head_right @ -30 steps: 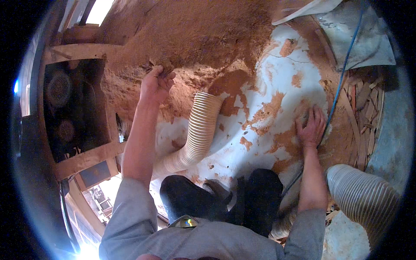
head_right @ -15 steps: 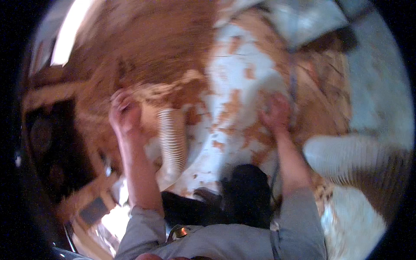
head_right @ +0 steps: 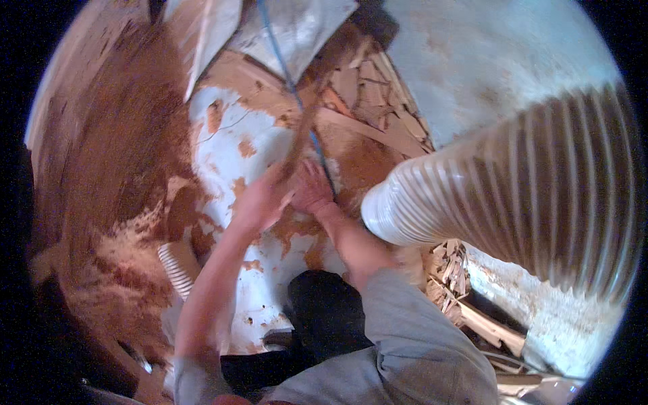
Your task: The person kneels on the floor and uses a flexible vacuum hose to remove sawdust and debris from the floor surface. The person moves the hose nozzle across the floor to clear the area.
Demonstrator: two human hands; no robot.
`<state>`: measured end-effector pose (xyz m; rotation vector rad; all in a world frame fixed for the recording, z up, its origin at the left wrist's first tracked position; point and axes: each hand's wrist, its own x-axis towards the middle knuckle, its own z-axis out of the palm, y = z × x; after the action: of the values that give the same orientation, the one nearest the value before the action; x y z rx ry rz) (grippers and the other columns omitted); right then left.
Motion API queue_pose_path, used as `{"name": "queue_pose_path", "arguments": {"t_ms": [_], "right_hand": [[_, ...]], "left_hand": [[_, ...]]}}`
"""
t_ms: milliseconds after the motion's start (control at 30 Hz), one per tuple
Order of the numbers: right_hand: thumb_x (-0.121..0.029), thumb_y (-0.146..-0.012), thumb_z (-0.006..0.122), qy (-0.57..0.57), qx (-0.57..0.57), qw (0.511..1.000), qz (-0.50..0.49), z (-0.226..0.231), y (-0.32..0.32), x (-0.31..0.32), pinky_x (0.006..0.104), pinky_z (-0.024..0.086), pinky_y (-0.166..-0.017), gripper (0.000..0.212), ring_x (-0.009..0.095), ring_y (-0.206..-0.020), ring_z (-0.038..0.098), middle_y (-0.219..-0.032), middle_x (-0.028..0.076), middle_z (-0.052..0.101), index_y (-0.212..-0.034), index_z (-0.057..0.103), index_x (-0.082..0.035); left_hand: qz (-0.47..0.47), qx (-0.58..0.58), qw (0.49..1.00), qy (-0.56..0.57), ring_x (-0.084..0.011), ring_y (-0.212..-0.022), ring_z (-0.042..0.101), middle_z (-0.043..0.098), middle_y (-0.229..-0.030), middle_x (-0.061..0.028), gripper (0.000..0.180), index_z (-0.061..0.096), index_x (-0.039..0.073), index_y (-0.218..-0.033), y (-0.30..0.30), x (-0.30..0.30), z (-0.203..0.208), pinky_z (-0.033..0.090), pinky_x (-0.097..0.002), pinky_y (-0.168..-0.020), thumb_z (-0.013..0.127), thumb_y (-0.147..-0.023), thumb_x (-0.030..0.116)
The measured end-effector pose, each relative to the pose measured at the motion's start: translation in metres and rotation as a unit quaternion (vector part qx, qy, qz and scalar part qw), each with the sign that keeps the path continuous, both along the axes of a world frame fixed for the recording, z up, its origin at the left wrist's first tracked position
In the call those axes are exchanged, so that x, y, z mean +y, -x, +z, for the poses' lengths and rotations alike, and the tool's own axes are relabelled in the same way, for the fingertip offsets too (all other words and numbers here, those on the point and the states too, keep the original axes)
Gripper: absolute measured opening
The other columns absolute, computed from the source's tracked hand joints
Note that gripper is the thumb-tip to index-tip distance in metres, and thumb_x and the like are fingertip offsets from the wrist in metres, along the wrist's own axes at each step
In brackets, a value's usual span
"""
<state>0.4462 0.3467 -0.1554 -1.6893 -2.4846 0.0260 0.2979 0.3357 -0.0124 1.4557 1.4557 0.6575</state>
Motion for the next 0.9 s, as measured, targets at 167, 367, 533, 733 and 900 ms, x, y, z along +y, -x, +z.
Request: {"name": "queue_pose_path", "arguments": {"t_ms": [167,367,533,733,900], "right_hand": [[-0.049,-0.083,0.071,0.09,0.085,0.99,0.071,-0.002,-0.01,-0.001,0.049,0.027,-0.119,0.068,0.033,-0.142,0.038,-0.149,0.013,0.048,-0.134,0.058,-0.006],[-0.043,-0.083,0.073,0.09,0.082,0.988,0.1,-0.008,-0.016,0.001,0.049,0.029,-0.118,0.068,0.034,-0.142,0.039,-0.151,0.014,0.047,-0.138,0.055,-0.008],[-0.046,-0.08,0.076,0.075,0.072,0.989,0.104,-0.01,-0.019,-0.004,0.0495,0.027,-0.119,0.072,0.034,-0.142,0.038,-0.151,0.012,0.046,-0.136,0.056,-0.007],[-0.047,-0.081,0.075,0.056,0.054,0.991,0.111,-0.014,-0.02,0.001,0.0485,0.027,-0.119,0.071,0.033,-0.142,0.038,-0.151,0.011,0.046,-0.137,0.056,-0.007],[-0.046,-0.082,0.075,0.055,0.05,0.991,0.111,-0.01,-0.018,0.002,0.0485,0.028,-0.119,0.071,0.033,-0.142,0.038,-0.152,0.011,0.046,-0.138,0.055,-0.008]], "left_hand": [[-0.04,-0.063,0.996,-0.055,-0.0465,-0.1,0.065,0.064,-0.115,-0.0314,0.077,0.032,-0.001,-0.149,-0.042,0.038,0.09,0.053,-0.0519,-0.087,0.068,-0.089,0.032],[0.149,0.309,0.925,0.165,-0.0418,-0.139,0.041,0.041,-0.149,-0.0286,0.09,0.029,-0.003,-0.153,0.107,-0.088,0.048,0.037,-0.0498,-0.115,0.073,-0.087,0.042],[0.288,0.341,0.856,0.26,-0.0446,-0.139,0.042,0.037,-0.152,-0.0318,0.122,0.011,-0.005,-0.157,0.193,-0.203,0.005,0.038,-0.0479,-0.116,0.083,-0.073,0.047],[0.355,0.333,0.816,0.313,-0.0404,-0.132,0.052,0.046,-0.145,-0.0297,0.125,0.014,-0.005,-0.155,0.194,-0.196,-0.017,0.046,-0.0467,-0.109,0.083,-0.067,0.049],[0.344,0.352,0.821,0.289,-0.0401,-0.126,0.058,0.054,-0.138,-0.0289,0.122,0.02,-0.005,-0.154,0.227,-0.26,-0.013,0.047,-0.0465,-0.107,0.084,-0.066,0.05]]}}
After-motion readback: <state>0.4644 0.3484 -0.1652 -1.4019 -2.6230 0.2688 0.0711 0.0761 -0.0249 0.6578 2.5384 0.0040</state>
